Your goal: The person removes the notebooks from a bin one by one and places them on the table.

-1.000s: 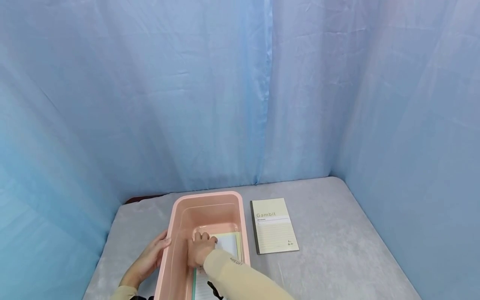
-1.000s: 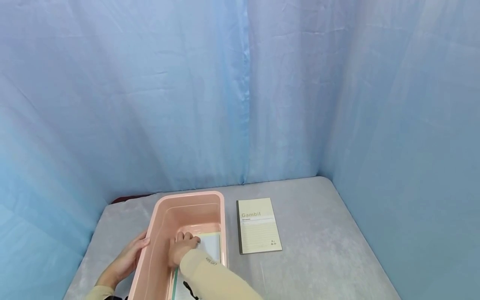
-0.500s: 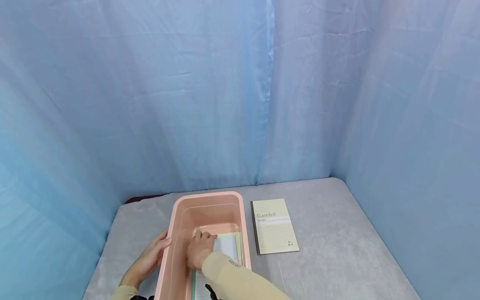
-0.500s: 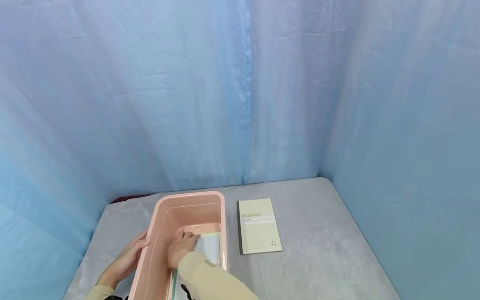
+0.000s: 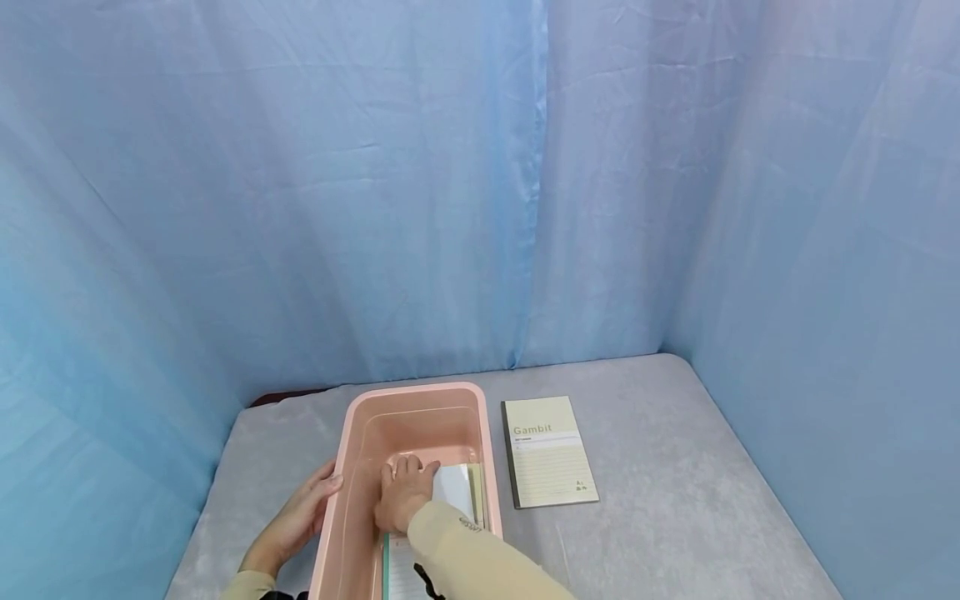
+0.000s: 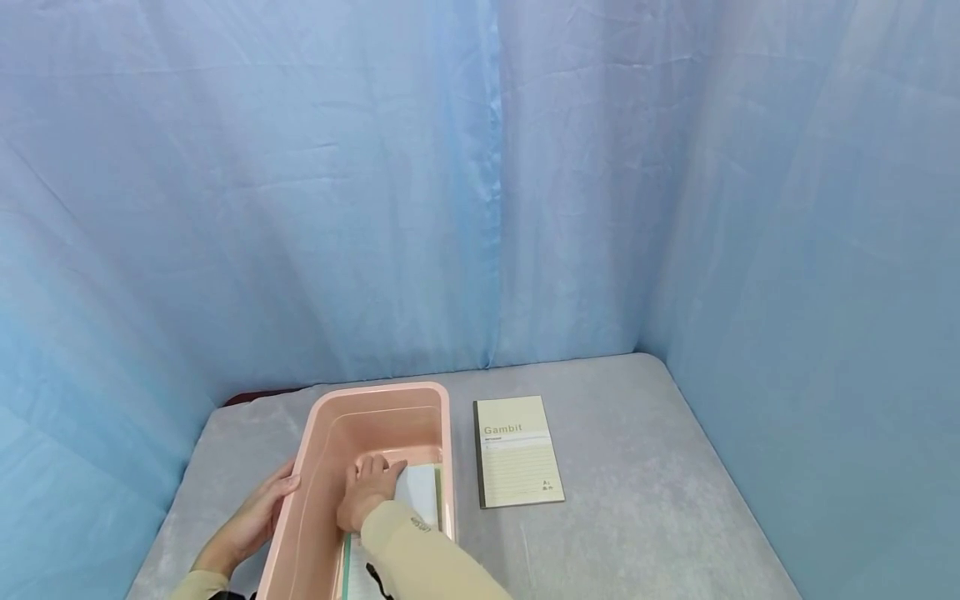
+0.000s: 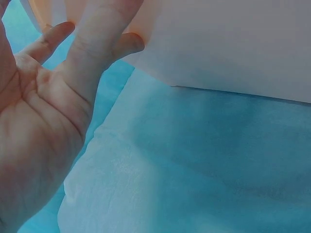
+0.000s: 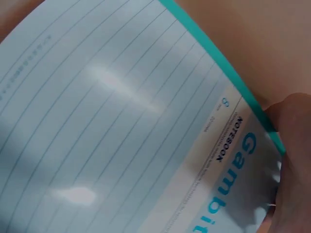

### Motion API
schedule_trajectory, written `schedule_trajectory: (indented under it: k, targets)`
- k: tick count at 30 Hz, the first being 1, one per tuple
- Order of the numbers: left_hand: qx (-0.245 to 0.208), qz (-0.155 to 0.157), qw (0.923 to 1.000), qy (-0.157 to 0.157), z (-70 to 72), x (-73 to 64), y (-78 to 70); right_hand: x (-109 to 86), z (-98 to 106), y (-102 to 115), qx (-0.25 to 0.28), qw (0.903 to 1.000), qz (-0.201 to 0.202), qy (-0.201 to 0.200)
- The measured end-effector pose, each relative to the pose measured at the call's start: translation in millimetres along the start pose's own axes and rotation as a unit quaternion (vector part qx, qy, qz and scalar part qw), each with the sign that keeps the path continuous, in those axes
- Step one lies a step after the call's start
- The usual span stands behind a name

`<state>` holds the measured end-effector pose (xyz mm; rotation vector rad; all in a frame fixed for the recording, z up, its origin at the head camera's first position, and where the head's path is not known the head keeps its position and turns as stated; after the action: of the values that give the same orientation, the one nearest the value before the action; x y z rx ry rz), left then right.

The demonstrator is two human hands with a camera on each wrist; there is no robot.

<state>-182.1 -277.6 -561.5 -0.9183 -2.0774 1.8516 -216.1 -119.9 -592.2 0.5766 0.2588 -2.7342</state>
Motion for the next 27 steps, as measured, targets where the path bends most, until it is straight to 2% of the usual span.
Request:
schedule_trajectory:
  k: [13,17,21,27]
  targets:
    - [0.012,0.005,0.9999,-0.004,-0.8,-1.0,-1.6,1.0,-5,-2,-0.021,0.9988,0.022,-0.040]
    - [0.016,0.011,0.9998,-0.001,-2.0,-0.6,-3.3,0.1,-4,-2,-0.036,0.9984,0.019,-0.038]
    - [0.017,0.020,0.9996,0.000,-3.8,0.9,-4.9,-7.5,3,-4,-0.043,0.9989,0.008,-0.017]
    - [0.015,0.018,0.9997,-0.006,-5.6,-0.1,-4.6,-33.7,33,-14,-0.002,0.9986,0.015,0.051]
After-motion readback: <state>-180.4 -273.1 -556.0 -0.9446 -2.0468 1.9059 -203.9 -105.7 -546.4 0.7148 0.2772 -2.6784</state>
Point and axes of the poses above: each hand's wrist, its own x-axis towards the middle knuckle, its own z-axis out of the back of the hand, y = z × x, the point moved 3 cm from there along x, towards the middle knuckle, and after that the axes turned 14 degrees about y, right-handed, at the moved point
